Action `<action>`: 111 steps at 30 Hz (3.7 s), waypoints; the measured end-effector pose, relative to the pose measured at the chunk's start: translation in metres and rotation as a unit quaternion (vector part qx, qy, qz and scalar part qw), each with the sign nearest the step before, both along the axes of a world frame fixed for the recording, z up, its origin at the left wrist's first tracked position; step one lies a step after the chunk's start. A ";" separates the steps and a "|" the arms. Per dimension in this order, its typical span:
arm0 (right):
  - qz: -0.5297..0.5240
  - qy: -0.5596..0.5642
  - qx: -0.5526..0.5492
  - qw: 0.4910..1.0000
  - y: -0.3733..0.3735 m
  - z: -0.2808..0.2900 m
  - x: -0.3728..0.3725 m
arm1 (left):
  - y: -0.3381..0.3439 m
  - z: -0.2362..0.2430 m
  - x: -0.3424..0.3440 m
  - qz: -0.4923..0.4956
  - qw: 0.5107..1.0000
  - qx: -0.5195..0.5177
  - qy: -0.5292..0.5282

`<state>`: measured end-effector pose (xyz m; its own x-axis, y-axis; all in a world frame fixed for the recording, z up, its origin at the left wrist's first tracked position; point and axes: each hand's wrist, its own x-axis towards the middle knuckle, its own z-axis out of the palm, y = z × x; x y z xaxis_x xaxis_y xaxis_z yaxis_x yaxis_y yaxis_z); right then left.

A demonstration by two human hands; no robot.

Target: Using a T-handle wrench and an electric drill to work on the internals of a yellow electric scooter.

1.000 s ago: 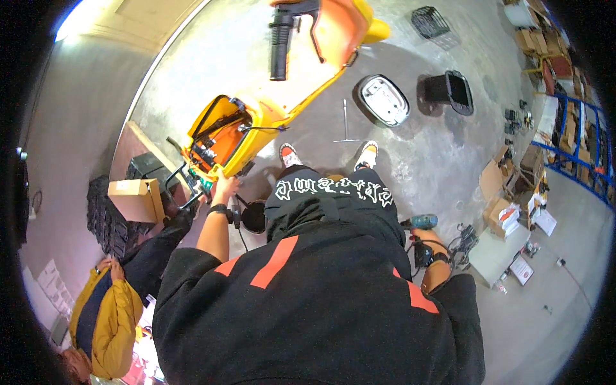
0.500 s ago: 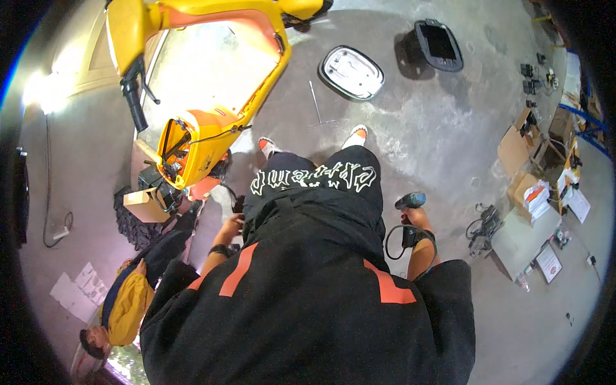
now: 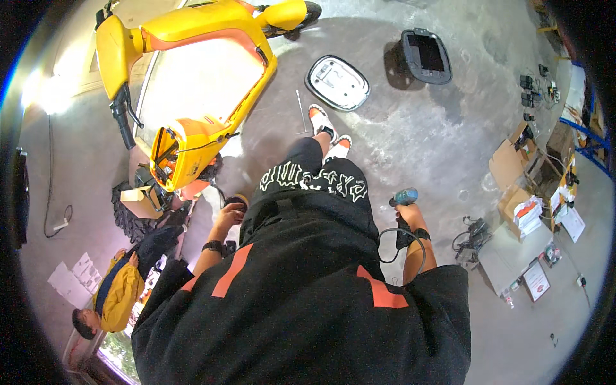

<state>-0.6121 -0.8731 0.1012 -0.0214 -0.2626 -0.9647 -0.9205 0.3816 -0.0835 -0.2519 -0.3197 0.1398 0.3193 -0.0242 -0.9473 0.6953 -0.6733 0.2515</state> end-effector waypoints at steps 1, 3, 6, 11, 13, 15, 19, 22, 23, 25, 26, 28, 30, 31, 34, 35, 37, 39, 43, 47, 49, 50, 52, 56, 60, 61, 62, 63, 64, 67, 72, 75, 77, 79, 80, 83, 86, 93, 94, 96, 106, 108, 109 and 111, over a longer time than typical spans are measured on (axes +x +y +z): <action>0.019 -0.003 0.000 1.000 -0.007 0.000 0.006 | -0.011 -0.004 0.003 0.008 1.000 -0.007 0.014; 0.037 -0.024 0.017 0.999 -0.026 0.003 0.017 | -0.034 -0.021 0.009 0.019 0.999 -0.028 0.031; 0.042 -0.058 0.046 0.996 -0.057 0.013 0.034 | -0.063 -0.052 0.011 0.003 0.998 -0.043 0.036; 0.124 -0.027 0.017 0.992 -0.115 0.037 0.069 | -0.125 -0.094 0.027 -0.007 0.998 -0.067 -0.006; 0.180 -0.006 -0.023 0.983 -0.140 0.052 0.086 | -0.146 -0.099 0.044 -0.033 0.996 -0.083 -0.029; 0.121 -0.033 -0.057 0.991 -0.158 0.067 0.100 | -0.160 -0.100 0.071 -0.034 0.997 -0.063 -0.020; -0.012 -0.122 -0.087 0.989 -0.194 0.092 0.133 | -0.191 -0.100 0.147 0.017 0.996 -0.078 0.039; 0.005 -0.182 -0.102 0.978 -0.224 0.111 0.163 | -0.246 -0.081 0.214 -0.190 0.981 -0.017 -0.037; 0.017 -0.172 -0.110 0.979 -0.236 0.117 0.175 | -0.275 -0.069 0.229 -0.216 0.970 -0.067 -0.094; 0.046 -0.170 -0.116 0.977 -0.262 0.125 0.203 | -0.342 -0.038 0.245 -0.253 0.953 -0.095 -0.135; 0.040 -0.219 -0.104 0.969 -0.276 0.128 0.215 | -0.381 -0.023 0.244 -0.231 0.955 -0.152 -0.109; 0.143 -0.206 -0.105 0.962 -0.308 0.119 0.248 | -0.457 -0.003 0.226 -0.202 0.951 -0.231 -0.028; 0.072 -0.324 -0.020 0.943 -0.333 0.091 0.281 | -0.532 -0.001 0.190 -0.149 0.936 -0.312 0.071; 0.097 -0.313 0.002 0.945 -0.345 0.072 0.299 | -0.568 -0.006 0.170 -0.112 0.918 -0.365 0.111; 0.203 -0.331 0.023 0.921 -0.367 0.009 0.341 | -0.675 -0.038 0.099 -0.109 0.931 -0.319 0.140; 0.307 -0.334 -0.015 0.891 -0.369 -0.007 0.347 | -0.705 -0.048 0.075 -0.052 0.929 -0.350 0.109; 0.383 -0.359 -0.076 0.848 -0.365 -0.028 0.343 | -0.745 -0.059 0.037 0.066 0.941 -0.318 0.091; 0.331 -0.364 -0.059 0.869 -0.358 -0.041 0.332 | -0.767 -0.067 0.015 0.202 0.937 -0.271 0.083; 0.331 -0.328 0.024 0.884 -0.350 -0.046 0.302 | -0.771 -0.070 -0.004 0.113 0.968 -0.180 0.130; 0.405 -0.285 0.044 0.868 -0.346 -0.046 0.284 | -0.758 -0.074 -0.025 0.156 0.972 -0.158 0.075; 0.446 -0.280 0.026 0.850 -0.342 -0.048 0.281 | -0.752 -0.082 -0.038 0.136 0.978 -0.159 0.017; 0.469 -0.279 0.012 0.838 -0.338 -0.050 0.281 | -0.749 -0.092 -0.042 0.193 0.967 -0.166 0.022; 0.514 -0.287 -0.031 0.808 -0.328 -0.052 0.283 | -0.742 -0.111 -0.050 0.314 0.934 -0.167 0.027; 0.576 -0.322 -0.072 0.748 -0.310 -0.059 0.292 | -0.723 -0.134 -0.066 0.424 0.873 -0.241 -0.017; 0.619 -0.336 -0.045 0.708 -0.298 -0.070 0.304 | -0.712 -0.127 -0.059 0.478 0.852 -0.213 -0.006; 0.627 -0.326 -0.018 0.707 -0.293 -0.074 0.307 | -0.711 -0.122 -0.055 0.487 0.847 -0.214 -0.016; 0.625 -0.318 0.000 0.713 -0.287 -0.077 0.310 | -0.710 -0.117 -0.052 0.491 0.845 -0.209 -0.017; 0.620 -0.318 0.013 0.717 -0.278 -0.079 0.313 | -0.707 -0.112 -0.050 0.496 0.846 -0.194 -0.012; 0.618 -0.303 0.031 0.724 -0.269 -0.082 0.316 | -0.703 -0.110 -0.050 0.501 0.839 -0.210 -0.032; 0.633 -0.289 0.097 0.711 -0.246 -0.090 0.321 | -0.675 -0.127 -0.058 0.520 0.822 -0.234 0.018; 0.677 -0.256 0.293 0.625 -0.239 -0.180 0.339 | -0.613 -0.218 -0.099 0.639 0.713 -0.198 0.209; 0.538 -0.107 0.315 0.774 -0.228 -0.295 0.360 | -0.596 -0.279 -0.117 0.725 0.637 -0.129 0.226; 0.544 -0.118 0.209 0.804 -0.216 -0.379 0.379 | -0.593 -0.307 -0.127 0.785 0.580 -0.103 0.193; 0.471 -0.062 0.128 0.871 -0.203 -0.449 0.390 | -0.588 -0.324 -0.138 0.809 0.549 -0.098 0.184; 0.449 -0.030 0.093 0.888 -0.195 -0.477 0.393 | -0.585 -0.330 -0.143 0.811 0.548 -0.098 0.183; 0.356 0.002 0.045 0.933 -0.168 -0.533 0.384 | -0.577 -0.339 -0.157 0.766 0.612 -0.068 0.185; 0.369 0.027 -0.037 0.928 -0.147 -0.560 0.373 | -0.572 -0.347 -0.163 0.766 0.617 -0.059 0.174; 0.387 -0.031 -0.199 0.900 -0.135 -0.568 0.367 | -0.567 -0.352 -0.161 0.786 0.569 -0.103 0.217; 0.355 -0.033 -0.185 0.916 -0.134 -0.566 0.368 | -0.567 -0.352 -0.161 0.788 0.568 -0.105 0.212; 0.300 -0.039 -0.178 0.937 -0.135 -0.563 0.370 | -0.568 -0.353 -0.160 0.792 0.560 -0.122 0.211; 0.255 -0.078 -0.119 0.956 -0.146 -0.579 0.355 | -0.569 -0.359 -0.162 0.804 0.549 -0.126 0.192; 0.273 -0.061 -0.087 0.956 -0.152 -0.577 0.358 | -0.568 -0.358 -0.163 0.789 0.577 -0.139 0.156; 0.290 -0.058 -0.058 0.953 -0.156 -0.573 0.360 | -0.569 -0.358 -0.162 0.795 0.571 -0.133 0.156; 0.354 -0.034 -0.034 0.934 -0.160 -0.560 0.362 | -0.570 -0.359 -0.160 0.804 0.553 -0.143 0.165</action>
<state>-0.2502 -1.0330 -0.4586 0.2417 -0.2485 -0.9380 -0.9321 -0.3282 -0.1533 -0.4119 -0.8895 -0.2189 -0.0433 -0.1250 -0.9912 0.3779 0.9164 -0.1321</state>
